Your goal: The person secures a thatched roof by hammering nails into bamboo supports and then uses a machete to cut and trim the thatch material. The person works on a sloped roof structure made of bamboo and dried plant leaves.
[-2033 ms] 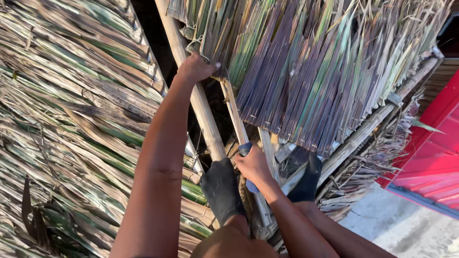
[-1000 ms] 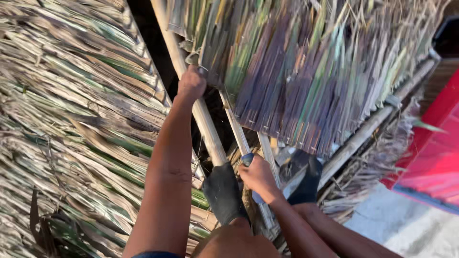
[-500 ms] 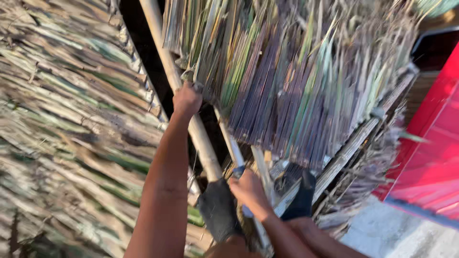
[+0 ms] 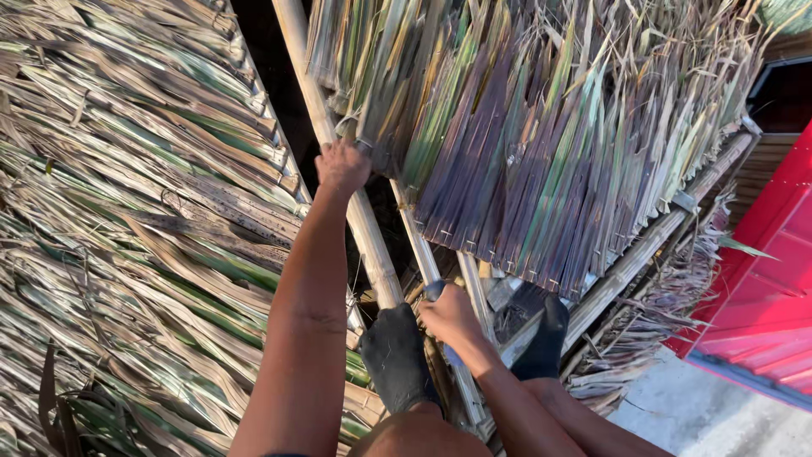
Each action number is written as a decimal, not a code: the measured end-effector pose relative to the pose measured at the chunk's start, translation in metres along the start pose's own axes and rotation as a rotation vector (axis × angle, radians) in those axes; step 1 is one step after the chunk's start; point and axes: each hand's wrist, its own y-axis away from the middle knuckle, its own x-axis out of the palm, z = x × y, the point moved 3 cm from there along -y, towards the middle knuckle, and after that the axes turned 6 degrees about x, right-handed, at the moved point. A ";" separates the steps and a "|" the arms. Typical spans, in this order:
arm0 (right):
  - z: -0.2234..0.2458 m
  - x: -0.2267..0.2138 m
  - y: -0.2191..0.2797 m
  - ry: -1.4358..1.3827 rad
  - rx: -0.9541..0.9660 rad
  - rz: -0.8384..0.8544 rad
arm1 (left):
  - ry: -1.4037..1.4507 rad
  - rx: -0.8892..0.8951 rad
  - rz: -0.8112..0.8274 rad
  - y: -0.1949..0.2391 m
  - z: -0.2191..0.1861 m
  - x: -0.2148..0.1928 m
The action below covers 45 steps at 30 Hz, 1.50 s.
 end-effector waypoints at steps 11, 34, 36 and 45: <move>0.027 -0.084 0.075 -0.346 -0.414 -0.459 | -0.039 0.003 0.024 0.001 -0.006 0.007; -0.034 0.042 -0.064 -0.299 0.096 -0.063 | -0.037 0.007 -0.044 0.006 -0.041 -0.018; -0.035 0.046 -0.065 -0.317 0.111 -0.027 | -0.110 -0.017 -0.015 0.009 -0.049 -0.014; -0.005 -0.021 -0.015 -0.227 0.019 0.040 | 0.080 0.019 -0.023 0.018 -0.027 -0.011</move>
